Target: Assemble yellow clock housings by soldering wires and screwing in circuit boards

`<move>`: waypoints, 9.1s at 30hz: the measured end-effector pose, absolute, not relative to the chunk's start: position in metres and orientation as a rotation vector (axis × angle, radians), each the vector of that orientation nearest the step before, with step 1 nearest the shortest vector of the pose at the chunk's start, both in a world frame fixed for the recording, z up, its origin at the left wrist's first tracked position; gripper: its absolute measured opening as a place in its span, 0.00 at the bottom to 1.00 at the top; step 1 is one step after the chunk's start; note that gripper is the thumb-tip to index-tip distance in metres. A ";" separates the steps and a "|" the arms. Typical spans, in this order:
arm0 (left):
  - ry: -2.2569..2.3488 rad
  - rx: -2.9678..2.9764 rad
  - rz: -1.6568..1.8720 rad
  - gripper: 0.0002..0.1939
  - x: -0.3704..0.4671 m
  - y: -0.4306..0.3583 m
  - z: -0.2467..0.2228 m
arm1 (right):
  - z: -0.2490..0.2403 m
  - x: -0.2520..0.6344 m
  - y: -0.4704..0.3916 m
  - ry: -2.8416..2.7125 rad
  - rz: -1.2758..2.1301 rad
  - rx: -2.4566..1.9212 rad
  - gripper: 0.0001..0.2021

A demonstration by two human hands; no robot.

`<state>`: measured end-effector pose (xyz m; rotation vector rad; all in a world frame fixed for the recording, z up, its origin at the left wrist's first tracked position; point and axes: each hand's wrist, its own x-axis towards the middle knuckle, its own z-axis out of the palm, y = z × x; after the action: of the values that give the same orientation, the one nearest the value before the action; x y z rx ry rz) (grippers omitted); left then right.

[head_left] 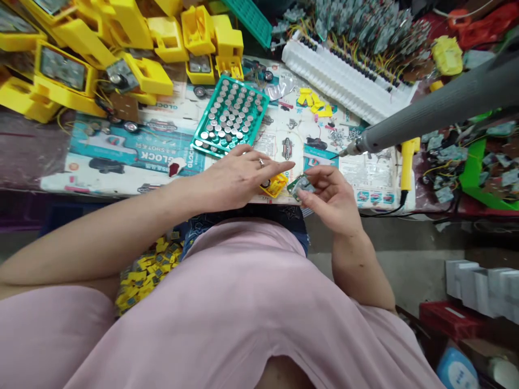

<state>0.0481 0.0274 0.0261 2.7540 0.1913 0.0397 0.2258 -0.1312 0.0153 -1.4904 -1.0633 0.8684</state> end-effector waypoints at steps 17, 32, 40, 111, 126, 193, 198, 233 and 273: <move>0.555 2.793 0.177 0.43 0.048 0.005 0.040 | 0.007 0.243 -0.123 -0.933 1.009 -1.454 0.23; 0.366 2.740 0.152 0.37 0.037 0.018 0.011 | 0.023 0.245 -0.134 -1.225 0.915 -1.535 0.22; 0.545 2.790 0.218 0.25 0.035 -0.001 0.014 | 0.027 0.236 -0.142 -1.448 0.706 -1.605 0.17; 0.198 2.855 0.956 0.14 0.036 -0.003 -0.012 | 0.038 0.234 -0.122 -1.655 0.395 -1.743 0.14; 0.203 2.763 1.027 0.17 0.030 -0.007 -0.031 | 0.067 0.258 -0.099 -1.935 1.188 -1.553 0.26; 0.300 2.734 1.182 0.11 0.030 -0.007 -0.028 | 0.059 0.248 -0.081 -2.650 0.071 -1.470 0.10; 0.312 2.761 1.087 0.11 0.027 -0.010 -0.028 | 0.074 0.243 -0.072 -2.832 0.092 -1.491 0.12; 0.433 2.733 0.928 0.14 0.032 -0.008 -0.022 | 0.069 0.229 -0.085 -2.790 -0.234 -1.572 0.10; 0.394 2.789 0.789 0.15 0.030 -0.006 -0.024 | 0.067 0.234 -0.095 -2.651 -0.082 -1.714 0.12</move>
<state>0.0304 -0.0061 -0.0241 2.7892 0.3940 0.7895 0.2337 -0.0955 0.0671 -1.7135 -2.6515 -0.0820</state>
